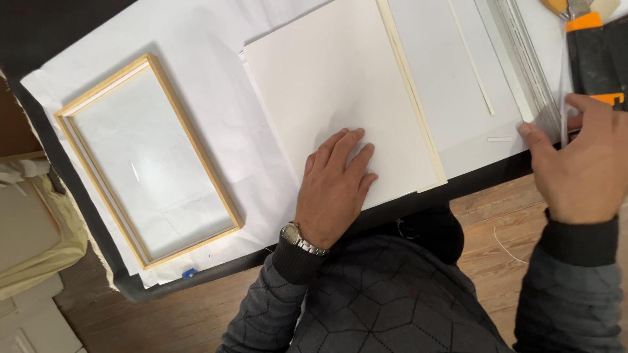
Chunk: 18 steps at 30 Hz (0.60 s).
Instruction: Cutting and sizing a backing board or mat for a piece of artwork to fit into a frame.
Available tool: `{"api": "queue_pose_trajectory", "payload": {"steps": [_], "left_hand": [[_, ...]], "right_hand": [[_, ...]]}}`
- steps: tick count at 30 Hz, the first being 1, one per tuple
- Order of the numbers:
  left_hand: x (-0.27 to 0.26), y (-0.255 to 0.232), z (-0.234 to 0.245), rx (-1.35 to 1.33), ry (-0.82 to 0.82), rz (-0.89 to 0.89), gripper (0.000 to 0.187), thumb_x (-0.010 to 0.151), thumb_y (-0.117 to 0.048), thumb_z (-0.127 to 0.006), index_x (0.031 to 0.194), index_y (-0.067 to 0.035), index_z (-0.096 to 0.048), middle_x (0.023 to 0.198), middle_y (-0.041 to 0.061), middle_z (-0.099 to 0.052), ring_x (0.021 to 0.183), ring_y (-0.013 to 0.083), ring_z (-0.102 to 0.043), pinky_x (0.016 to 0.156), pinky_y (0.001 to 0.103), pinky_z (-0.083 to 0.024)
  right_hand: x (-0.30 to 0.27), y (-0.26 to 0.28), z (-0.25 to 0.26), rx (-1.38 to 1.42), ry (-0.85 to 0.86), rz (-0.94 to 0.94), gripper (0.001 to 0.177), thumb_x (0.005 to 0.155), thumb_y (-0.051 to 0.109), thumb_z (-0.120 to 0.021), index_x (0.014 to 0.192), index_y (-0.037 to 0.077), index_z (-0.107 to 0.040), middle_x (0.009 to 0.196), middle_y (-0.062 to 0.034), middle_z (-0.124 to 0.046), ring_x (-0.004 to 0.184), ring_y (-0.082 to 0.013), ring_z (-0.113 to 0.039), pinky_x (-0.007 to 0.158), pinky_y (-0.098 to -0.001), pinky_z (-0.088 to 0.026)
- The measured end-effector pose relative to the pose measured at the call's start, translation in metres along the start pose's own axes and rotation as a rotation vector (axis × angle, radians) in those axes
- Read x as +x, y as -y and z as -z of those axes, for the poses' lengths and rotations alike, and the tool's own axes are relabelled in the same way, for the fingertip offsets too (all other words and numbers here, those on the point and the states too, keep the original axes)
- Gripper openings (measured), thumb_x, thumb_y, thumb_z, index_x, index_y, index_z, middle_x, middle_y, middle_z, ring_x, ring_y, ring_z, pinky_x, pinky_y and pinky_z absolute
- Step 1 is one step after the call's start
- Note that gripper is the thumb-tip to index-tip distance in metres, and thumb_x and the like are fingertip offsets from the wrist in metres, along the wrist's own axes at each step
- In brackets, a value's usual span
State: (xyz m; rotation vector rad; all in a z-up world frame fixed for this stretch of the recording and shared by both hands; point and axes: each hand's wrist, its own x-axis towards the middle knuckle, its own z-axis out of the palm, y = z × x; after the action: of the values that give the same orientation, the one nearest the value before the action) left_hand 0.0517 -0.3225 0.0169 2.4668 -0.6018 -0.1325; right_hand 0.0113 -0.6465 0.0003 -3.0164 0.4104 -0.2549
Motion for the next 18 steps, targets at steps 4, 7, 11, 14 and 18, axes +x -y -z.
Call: {"api": "queue_pose_trajectory", "payload": {"steps": [4, 7, 11, 14, 18], "left_hand": [[0.000, -0.001, 0.000, 0.011, -0.008, -0.003, 0.042, 0.092, -0.020, -0.074, 0.130, -0.005, -0.065, 0.147, 0.010, -0.051, 0.140, 0.0299, -0.046, 0.108, 0.046, -0.044], [0.000, -0.001, -0.003, 0.021, 0.000, 0.000, 0.043, 0.091, -0.020, -0.074, 0.130, -0.004, -0.064, 0.148, 0.011, -0.050, 0.139, 0.0306, -0.045, 0.105, 0.047, -0.043], [-0.001, 0.000, -0.003, 0.025, 0.002, -0.003, 0.044, 0.091, -0.020, -0.074, 0.130, -0.004, -0.064, 0.148, 0.011, -0.050, 0.139, 0.0307, -0.045, 0.105, 0.047, -0.043], [0.000, -0.001, -0.001, 0.010, 0.013, -0.008, 0.043, 0.091, -0.019, -0.074, 0.130, -0.005, -0.065, 0.148, 0.010, -0.051, 0.139, 0.0307, -0.046, 0.106, 0.046, -0.044], [-0.001, 0.000, -0.002, 0.019, -0.008, -0.017, 0.044, 0.092, -0.019, -0.074, 0.131, -0.004, -0.064, 0.149, 0.011, -0.050, 0.139, 0.0315, -0.046, 0.106, 0.046, -0.044]], "right_hand": [[0.020, 0.018, 0.017, 0.223, 0.072, -0.074, 0.048, 0.090, 0.011, -0.089, 0.126, -0.008, -0.063, 0.096, -0.0198, -0.064, 0.075, -0.0262, -0.062, 0.062, -0.0358, -0.052], [0.008, -0.032, -0.015, 0.440, 0.113, -0.094, 0.035, 0.107, 0.003, -0.076, 0.137, -0.005, -0.061, 0.100, -0.0152, -0.064, 0.086, -0.0203, -0.061, 0.074, -0.0316, -0.052], [0.006, -0.019, 0.003, 0.268, 0.113, 0.000, 0.035, 0.104, -0.007, -0.075, 0.136, -0.006, -0.062, 0.100, -0.0187, -0.064, 0.079, -0.0238, -0.061, 0.069, -0.0339, -0.053], [0.000, -0.019, 0.010, 0.343, 0.107, -0.081, 0.037, 0.107, -0.004, -0.077, 0.139, -0.006, -0.060, 0.097, -0.0169, -0.065, 0.083, -0.0229, -0.062, 0.073, -0.0330, -0.053], [-0.009, -0.032, 0.012, 0.307, 0.146, -0.153, 0.035, 0.097, 0.000, -0.080, 0.124, -0.009, -0.061, 0.095, -0.0177, -0.068, 0.079, -0.0231, -0.066, 0.068, -0.0326, -0.054]]}}
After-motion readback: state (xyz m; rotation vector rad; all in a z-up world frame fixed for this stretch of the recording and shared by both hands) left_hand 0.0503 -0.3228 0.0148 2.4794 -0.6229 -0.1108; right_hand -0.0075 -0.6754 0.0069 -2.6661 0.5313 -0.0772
